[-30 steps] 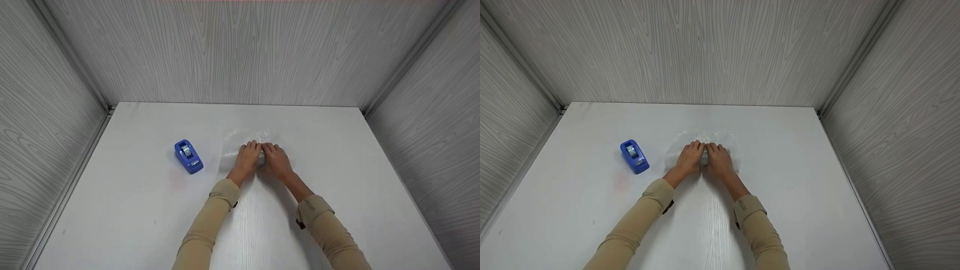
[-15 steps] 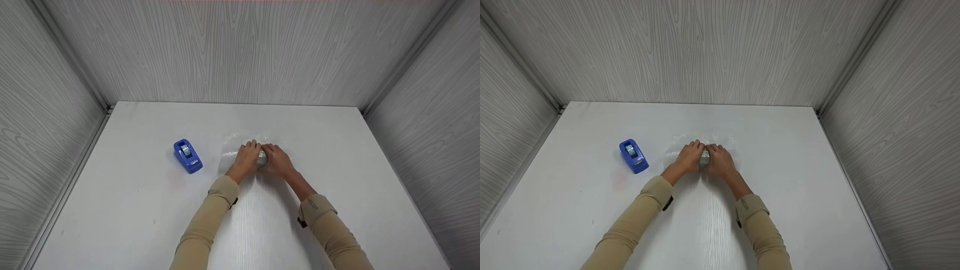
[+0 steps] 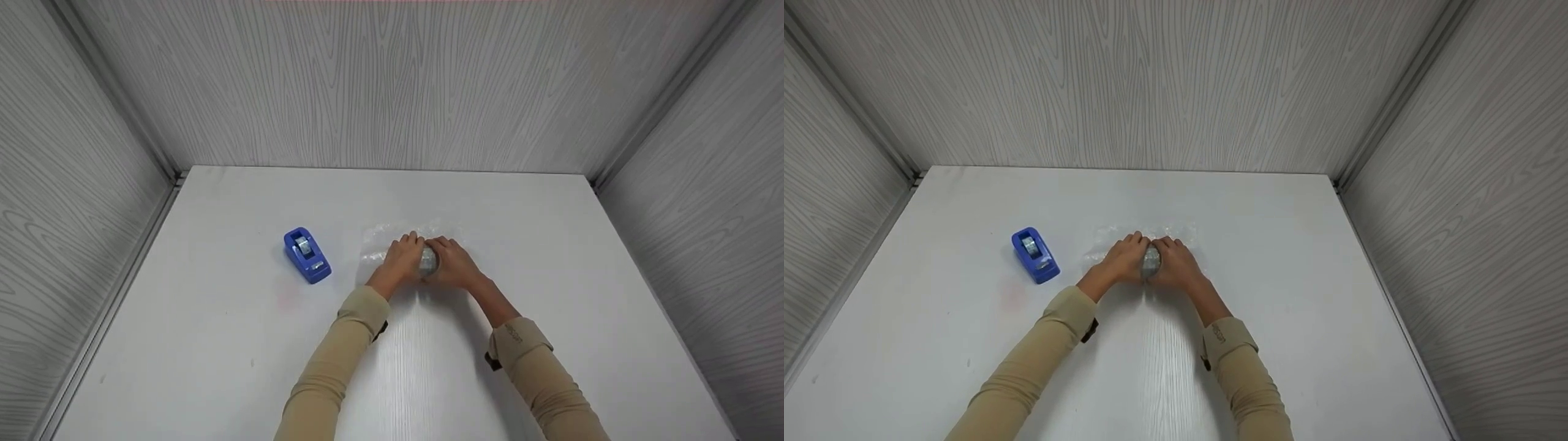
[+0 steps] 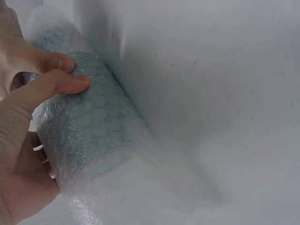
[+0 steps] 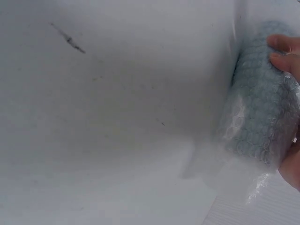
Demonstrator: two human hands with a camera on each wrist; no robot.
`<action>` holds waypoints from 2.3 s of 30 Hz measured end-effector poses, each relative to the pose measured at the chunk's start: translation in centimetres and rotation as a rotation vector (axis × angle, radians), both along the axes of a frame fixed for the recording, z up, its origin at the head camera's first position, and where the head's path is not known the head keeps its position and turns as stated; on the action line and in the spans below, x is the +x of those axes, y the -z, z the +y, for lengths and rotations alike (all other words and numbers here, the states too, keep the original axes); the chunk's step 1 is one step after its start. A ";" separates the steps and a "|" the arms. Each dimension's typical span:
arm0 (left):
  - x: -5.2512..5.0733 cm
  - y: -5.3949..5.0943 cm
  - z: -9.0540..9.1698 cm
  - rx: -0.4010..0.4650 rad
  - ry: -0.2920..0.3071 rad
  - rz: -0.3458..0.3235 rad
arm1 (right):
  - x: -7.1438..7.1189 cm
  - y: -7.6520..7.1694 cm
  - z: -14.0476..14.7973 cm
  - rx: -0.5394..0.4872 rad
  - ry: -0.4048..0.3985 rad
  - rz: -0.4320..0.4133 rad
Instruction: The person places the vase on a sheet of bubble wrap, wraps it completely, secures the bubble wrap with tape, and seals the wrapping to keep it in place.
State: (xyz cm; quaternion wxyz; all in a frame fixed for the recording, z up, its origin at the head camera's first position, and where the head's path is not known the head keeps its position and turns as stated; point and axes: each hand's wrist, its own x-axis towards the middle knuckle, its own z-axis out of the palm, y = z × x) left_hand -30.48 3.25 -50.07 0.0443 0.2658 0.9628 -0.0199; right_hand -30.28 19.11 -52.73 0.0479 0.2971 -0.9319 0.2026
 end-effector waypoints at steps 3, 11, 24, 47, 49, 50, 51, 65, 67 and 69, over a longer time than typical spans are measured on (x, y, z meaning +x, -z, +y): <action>-0.1 -0.2 -0.2 0.015 0.010 -0.014 | 0.0 -0.2 -0.1 -0.010 -0.004 -0.015; -0.2 -0.2 -1.4 0.207 0.045 -0.120 | -0.1 -0.9 -0.5 0.013 -0.034 -0.061; -0.8 -1.1 -2.1 0.293 0.031 -0.412 | -0.2 -1.2 -0.5 -0.014 0.023 -0.287; 4.1 3.0 0.2 0.014 -0.008 0.300 | -1.0 -2.4 -0.4 0.091 0.014 -0.452; 4.2 3.3 0.2 0.002 -0.015 0.365 | -1.0 -2.3 -0.3 0.072 0.005 -0.461; 4.2 3.4 0.2 -0.001 -0.015 0.389 | -1.1 -2.3 -0.3 0.063 -0.003 -0.458; 4.2 3.4 0.3 0.005 -0.013 0.417 | -1.0 -2.2 -0.3 0.055 -0.008 -0.455; 3.3 3.4 0.6 0.098 0.007 0.500 | -0.7 -1.1 0.7 -0.053 0.031 -0.469; 3.2 3.4 0.6 0.102 -0.002 0.484 | -0.6 -1.2 0.8 -0.037 0.032 -0.444; 3.2 3.4 0.6 0.116 -0.008 0.469 | -0.6 -1.3 0.9 -0.015 0.018 -0.396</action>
